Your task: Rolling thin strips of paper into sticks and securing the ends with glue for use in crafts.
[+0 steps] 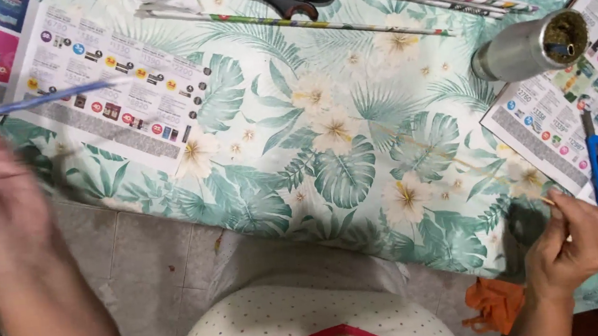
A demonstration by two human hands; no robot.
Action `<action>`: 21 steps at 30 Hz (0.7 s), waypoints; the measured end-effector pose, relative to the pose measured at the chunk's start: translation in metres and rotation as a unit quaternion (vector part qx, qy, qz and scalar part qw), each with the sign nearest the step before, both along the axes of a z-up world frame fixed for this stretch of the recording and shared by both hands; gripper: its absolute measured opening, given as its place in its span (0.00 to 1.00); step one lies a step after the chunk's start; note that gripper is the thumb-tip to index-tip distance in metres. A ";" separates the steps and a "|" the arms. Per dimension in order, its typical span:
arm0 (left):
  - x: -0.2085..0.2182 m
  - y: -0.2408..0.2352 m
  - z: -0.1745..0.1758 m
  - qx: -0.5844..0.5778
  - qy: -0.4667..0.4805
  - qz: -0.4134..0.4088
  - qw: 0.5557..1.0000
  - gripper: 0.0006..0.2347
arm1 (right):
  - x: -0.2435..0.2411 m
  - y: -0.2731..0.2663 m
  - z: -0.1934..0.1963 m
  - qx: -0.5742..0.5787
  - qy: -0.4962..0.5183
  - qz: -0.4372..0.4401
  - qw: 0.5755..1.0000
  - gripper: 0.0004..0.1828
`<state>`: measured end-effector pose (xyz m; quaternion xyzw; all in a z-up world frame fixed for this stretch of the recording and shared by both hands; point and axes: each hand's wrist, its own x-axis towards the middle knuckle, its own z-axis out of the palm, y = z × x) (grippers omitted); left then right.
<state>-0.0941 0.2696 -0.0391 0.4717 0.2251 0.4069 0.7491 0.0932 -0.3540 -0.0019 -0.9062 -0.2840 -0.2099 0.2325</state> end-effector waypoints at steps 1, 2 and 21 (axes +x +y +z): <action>0.018 -0.024 0.019 -0.112 -0.035 0.083 0.990 0.06 | 0.004 -0.010 -0.009 -0.011 -0.012 0.003 1.000 0.06; 0.037 -0.048 0.034 -0.113 -0.037 0.081 0.990 0.06 | 0.009 -0.007 -0.011 -0.012 -0.013 0.002 1.000 0.06; 0.248 -0.224 0.065 -0.128 0.157 -0.390 0.898 0.23 | 0.011 0.074 -0.023 0.054 -0.003 -0.073 0.996 0.10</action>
